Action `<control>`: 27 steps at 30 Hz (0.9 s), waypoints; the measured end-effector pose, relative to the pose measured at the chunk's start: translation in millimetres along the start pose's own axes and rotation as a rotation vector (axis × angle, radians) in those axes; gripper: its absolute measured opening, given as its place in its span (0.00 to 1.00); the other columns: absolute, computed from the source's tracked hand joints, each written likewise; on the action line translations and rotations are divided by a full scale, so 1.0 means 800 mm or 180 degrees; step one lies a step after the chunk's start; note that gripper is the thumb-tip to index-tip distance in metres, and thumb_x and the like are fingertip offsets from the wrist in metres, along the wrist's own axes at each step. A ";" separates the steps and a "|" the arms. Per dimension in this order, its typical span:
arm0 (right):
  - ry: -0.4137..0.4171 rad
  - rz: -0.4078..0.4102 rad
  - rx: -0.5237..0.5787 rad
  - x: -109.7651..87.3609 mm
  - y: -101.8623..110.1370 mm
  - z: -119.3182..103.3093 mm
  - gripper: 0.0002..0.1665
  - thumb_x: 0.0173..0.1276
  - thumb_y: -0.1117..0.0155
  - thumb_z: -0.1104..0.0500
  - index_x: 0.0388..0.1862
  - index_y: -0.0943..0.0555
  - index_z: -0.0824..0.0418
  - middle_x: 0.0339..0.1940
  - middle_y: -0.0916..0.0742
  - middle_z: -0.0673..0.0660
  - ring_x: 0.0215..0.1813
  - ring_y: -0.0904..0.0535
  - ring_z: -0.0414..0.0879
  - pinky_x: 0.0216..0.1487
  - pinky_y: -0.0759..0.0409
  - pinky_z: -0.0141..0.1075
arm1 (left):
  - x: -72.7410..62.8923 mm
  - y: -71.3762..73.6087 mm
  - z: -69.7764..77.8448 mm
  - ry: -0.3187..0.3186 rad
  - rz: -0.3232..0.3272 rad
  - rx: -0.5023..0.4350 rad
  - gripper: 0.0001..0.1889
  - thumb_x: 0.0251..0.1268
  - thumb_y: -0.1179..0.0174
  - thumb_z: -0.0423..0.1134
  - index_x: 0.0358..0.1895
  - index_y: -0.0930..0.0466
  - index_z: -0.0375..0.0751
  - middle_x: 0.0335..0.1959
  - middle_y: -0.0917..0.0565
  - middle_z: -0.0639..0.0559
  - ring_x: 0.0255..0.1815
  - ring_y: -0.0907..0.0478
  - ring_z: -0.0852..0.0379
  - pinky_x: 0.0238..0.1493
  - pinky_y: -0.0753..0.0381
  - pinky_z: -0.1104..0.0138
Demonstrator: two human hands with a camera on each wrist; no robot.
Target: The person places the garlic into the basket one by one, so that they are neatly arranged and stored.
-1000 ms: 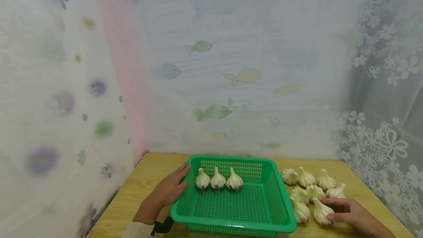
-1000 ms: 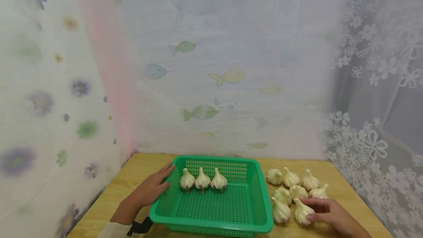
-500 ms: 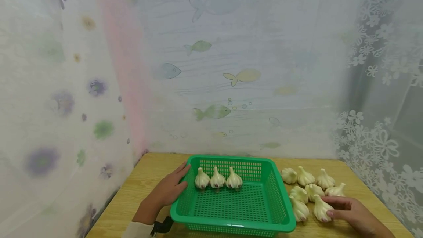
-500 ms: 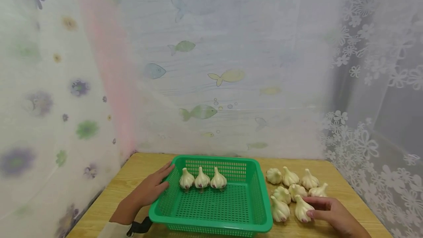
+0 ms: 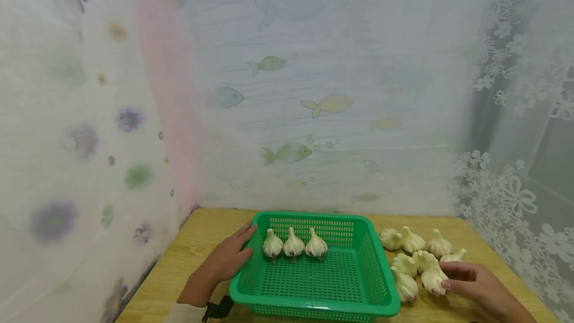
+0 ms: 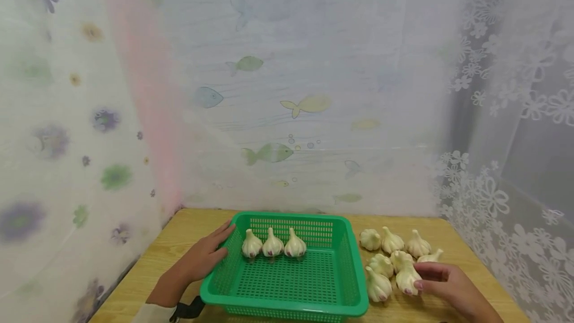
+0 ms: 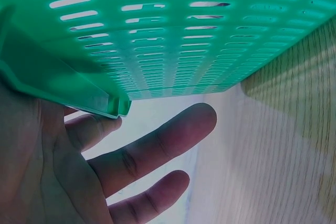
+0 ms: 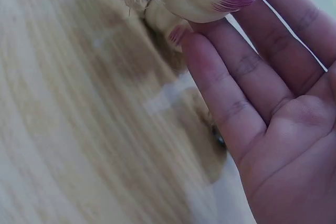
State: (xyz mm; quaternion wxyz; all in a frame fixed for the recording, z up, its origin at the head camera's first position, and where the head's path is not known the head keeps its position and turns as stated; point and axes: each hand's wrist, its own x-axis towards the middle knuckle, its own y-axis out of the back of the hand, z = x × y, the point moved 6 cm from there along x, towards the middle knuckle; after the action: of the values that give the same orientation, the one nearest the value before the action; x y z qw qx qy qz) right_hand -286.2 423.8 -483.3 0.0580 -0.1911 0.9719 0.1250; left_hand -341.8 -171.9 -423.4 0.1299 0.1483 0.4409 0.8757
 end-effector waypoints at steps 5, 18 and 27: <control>0.0084 0.0225 -0.0154 0.000 0.002 -0.014 0.19 0.80 0.44 0.59 0.61 0.18 0.40 0.52 0.15 0.26 0.53 0.15 0.33 0.53 0.14 0.37 | 0.002 -0.001 -0.003 0.0000 0.0001 0.0021 0.31 0.81 0.57 0.41 0.84 0.45 0.48 0.86 0.49 0.49 0.84 0.45 0.39 0.75 0.37 0.37; 0.0445 0.0511 -0.0676 0.010 -0.001 -0.074 0.26 0.78 0.41 0.61 0.71 0.25 0.71 0.52 0.17 0.24 0.51 0.15 0.33 0.49 0.13 0.38 | 0.000 -0.001 0.000 -0.0026 -0.0009 0.0001 0.31 0.81 0.57 0.40 0.84 0.45 0.47 0.86 0.49 0.47 0.84 0.46 0.37 0.74 0.38 0.36; 0.0616 0.0585 -0.0880 0.021 -0.009 -0.119 0.34 0.77 0.38 0.60 0.72 0.33 0.81 0.52 0.18 0.23 0.49 0.12 0.38 0.49 0.13 0.39 | -0.001 0.000 0.004 -0.0010 -0.0047 -0.0014 0.31 0.82 0.57 0.40 0.84 0.46 0.47 0.86 0.49 0.47 0.84 0.46 0.37 0.74 0.39 0.35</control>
State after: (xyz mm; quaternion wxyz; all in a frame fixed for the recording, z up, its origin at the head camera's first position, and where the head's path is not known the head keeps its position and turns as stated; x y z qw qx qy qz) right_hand -305.1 385.9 -396.2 -0.0742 -0.1187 0.9598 0.2431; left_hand -339.7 -170.3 -421.6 0.1373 0.1461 0.4398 0.8754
